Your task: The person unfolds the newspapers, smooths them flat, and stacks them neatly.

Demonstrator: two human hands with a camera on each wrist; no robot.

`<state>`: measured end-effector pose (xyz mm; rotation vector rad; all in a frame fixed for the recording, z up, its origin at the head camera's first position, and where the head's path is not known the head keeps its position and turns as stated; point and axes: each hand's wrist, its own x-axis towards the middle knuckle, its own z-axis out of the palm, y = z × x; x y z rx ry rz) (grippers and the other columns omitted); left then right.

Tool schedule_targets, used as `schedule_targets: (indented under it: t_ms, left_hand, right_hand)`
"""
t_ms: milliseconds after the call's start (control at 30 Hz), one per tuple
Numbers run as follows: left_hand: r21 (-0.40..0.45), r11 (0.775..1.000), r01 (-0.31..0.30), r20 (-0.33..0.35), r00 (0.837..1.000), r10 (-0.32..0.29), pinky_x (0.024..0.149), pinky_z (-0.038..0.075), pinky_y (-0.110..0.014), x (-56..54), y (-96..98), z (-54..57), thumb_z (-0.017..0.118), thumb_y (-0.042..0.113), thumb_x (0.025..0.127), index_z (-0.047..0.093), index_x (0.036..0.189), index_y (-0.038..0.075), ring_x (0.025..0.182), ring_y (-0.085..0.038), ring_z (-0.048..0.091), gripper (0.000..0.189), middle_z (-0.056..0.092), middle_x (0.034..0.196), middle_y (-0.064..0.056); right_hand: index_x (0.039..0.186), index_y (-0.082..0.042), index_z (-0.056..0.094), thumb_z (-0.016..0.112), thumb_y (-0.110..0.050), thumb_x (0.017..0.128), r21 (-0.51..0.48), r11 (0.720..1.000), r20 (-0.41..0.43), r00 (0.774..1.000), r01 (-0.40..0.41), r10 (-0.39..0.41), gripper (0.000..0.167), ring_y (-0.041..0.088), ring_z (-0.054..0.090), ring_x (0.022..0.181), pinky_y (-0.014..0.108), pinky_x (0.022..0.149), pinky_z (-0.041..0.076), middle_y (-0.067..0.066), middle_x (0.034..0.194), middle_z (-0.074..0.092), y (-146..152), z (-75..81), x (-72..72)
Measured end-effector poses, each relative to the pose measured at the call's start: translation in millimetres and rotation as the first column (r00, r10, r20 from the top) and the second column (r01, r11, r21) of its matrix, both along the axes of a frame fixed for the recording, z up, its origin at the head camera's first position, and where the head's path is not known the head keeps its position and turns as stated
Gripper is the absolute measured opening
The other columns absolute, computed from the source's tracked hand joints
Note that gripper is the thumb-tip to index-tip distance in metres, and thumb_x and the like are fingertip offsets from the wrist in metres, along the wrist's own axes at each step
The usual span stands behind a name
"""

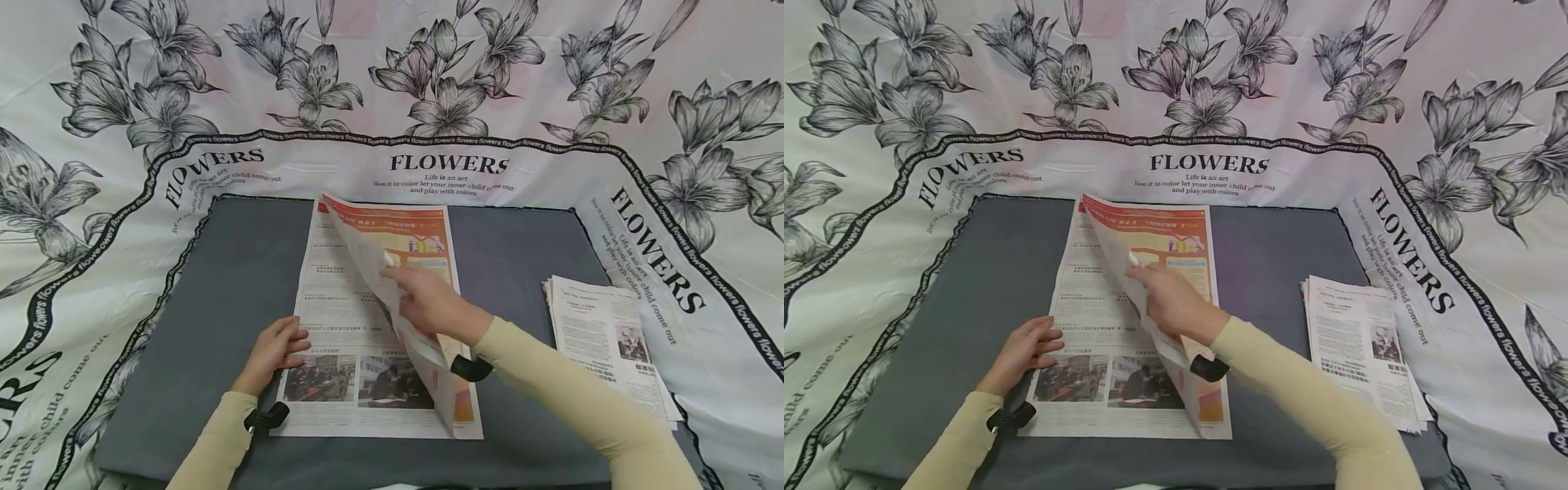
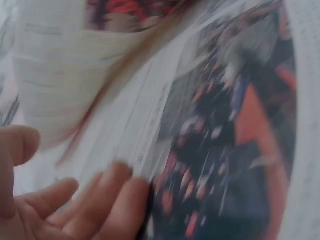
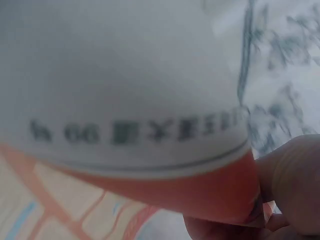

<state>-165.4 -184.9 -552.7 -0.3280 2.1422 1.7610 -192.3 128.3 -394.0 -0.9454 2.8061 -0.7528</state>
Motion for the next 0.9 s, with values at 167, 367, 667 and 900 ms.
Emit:
schedule_targets:
  t_ms: [167, 367, 667, 900]
  left_hand:
    - [-0.391, 0.919, 0.056, -0.183, 0.973, -0.137, 0.081, 0.057, -0.046, 8.1, 23.7, 3.3, 0.058, 0.029, 0.103, 0.046, 0.151, 0.003, 0.106, -0.033, 0.066, 0.055, 0.06, 0.13, -0.027]
    - [-0.669, 0.741, 0.065, -0.303, 0.886, -0.351, 0.083, 0.053, -0.059, 16.0, 43.5, -0.2, 0.075, 0.031, 0.091, 0.052, 0.146, 0.0, 0.111, -0.045, 0.061, 0.068, 0.053, 0.137, -0.032]
    - [-0.773, 0.621, 0.128, -0.217, 0.868, -0.448, 0.081, 0.054, -0.061, 11.5, 55.5, 11.1, 0.079, 0.039, 0.086, 0.053, 0.146, 0.003, 0.114, -0.049, 0.057, 0.075, 0.047, 0.146, -0.031]
    - [-0.805, 0.569, 0.166, -0.159, 0.865, -0.477, 0.086, 0.053, -0.064, 7.4, 57.9, 13.7, 0.077, 0.04, 0.087, 0.056, 0.144, 0.003, 0.119, -0.049, 0.055, 0.071, 0.05, 0.145, -0.029]
  right_hand:
    - [0.142, -0.001, 0.058, 0.061, 0.008, 0.089, -0.062, 0.995, -0.079, 0.994, 0.074, -0.079, 0.054, 0.031, 0.069, 0.108, 0.039, 0.072, 0.054, 0.021, 0.135, 0.064, 50.0, 15.0, 8.2]
    - [0.137, 0.0, 0.062, 0.06, 0.008, 0.089, -0.053, 0.967, -0.102, 0.962, 0.248, -0.253, 0.049, 0.029, 0.065, 0.088, 0.042, 0.071, 0.052, 0.023, 0.114, 0.068, 108.5, 22.0, 25.6]
    - [0.143, -0.002, 0.056, 0.061, -0.002, 0.092, 0.065, 0.871, -0.002, 0.873, 0.486, -0.487, 0.052, 0.02, 0.048, 0.067, 0.031, 0.058, 0.036, 0.023, 0.099, 0.064, 185.6, 10.5, 40.2]
    - [0.144, 0.004, 0.051, 0.06, -0.007, 0.091, 0.111, 0.8, 0.066, 0.798, 0.59, -0.598, 0.054, 0.026, 0.057, 0.074, 0.031, 0.056, 0.042, 0.036, 0.12, 0.06, 233.9, -13.3, 51.7]
